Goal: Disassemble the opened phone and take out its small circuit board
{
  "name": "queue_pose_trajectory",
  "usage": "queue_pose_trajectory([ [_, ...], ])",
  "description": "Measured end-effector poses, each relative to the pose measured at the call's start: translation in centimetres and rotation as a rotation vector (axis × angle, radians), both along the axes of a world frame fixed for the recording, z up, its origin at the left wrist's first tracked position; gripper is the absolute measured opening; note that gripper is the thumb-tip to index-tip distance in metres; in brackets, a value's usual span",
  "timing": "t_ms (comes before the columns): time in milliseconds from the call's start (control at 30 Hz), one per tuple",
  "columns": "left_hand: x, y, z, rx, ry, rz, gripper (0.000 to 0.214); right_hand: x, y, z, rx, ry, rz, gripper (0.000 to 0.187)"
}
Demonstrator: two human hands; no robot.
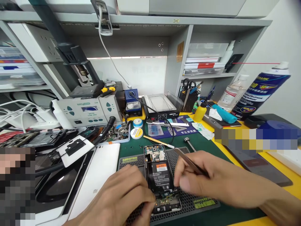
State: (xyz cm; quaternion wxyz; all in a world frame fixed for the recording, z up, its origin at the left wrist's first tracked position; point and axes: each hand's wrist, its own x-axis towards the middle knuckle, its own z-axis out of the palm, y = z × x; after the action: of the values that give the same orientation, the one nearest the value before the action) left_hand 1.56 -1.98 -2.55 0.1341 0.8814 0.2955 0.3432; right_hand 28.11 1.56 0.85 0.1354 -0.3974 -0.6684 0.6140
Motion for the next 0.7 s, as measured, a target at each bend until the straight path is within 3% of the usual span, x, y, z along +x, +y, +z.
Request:
queue_pose_trajectory([
  [133, 1.0, 0.3, 0.2, -0.096, -0.027, 0.084, 0.019, -0.9, -1.5, -0.8, 0.316, -0.245, -0.045, 0.03],
  [200, 1.1, 0.5, 0.0, -0.098, -0.065, 0.074, 0.018, -1.4, -1.7, -1.3, 0.401, -0.273, -0.066, 0.019],
  [400, 0.3, 0.5, -0.1, -0.042, -0.043, 0.141, 0.012, -2.0, -0.9, -1.4, 0.39, -0.293, -0.023, 0.029],
  [533, 0.4, 0.3, 0.0, 0.173, 0.071, 0.116, 0.009, -2.2, -0.6, -1.0, 0.378, -0.289, -0.028, 0.032],
  [633, 1.0, 0.3, -0.6, 0.361, 0.208, 0.045, 0.017, -2.4, -0.8, -1.0, 0.371, -0.271, -0.031, 0.035],
  [700, 1.3, 0.1, -1.1, 0.393, 0.309, 0.033, 0.029, -2.4, -0.9, -1.0, 0.372, -0.265, -0.033, 0.035],
])
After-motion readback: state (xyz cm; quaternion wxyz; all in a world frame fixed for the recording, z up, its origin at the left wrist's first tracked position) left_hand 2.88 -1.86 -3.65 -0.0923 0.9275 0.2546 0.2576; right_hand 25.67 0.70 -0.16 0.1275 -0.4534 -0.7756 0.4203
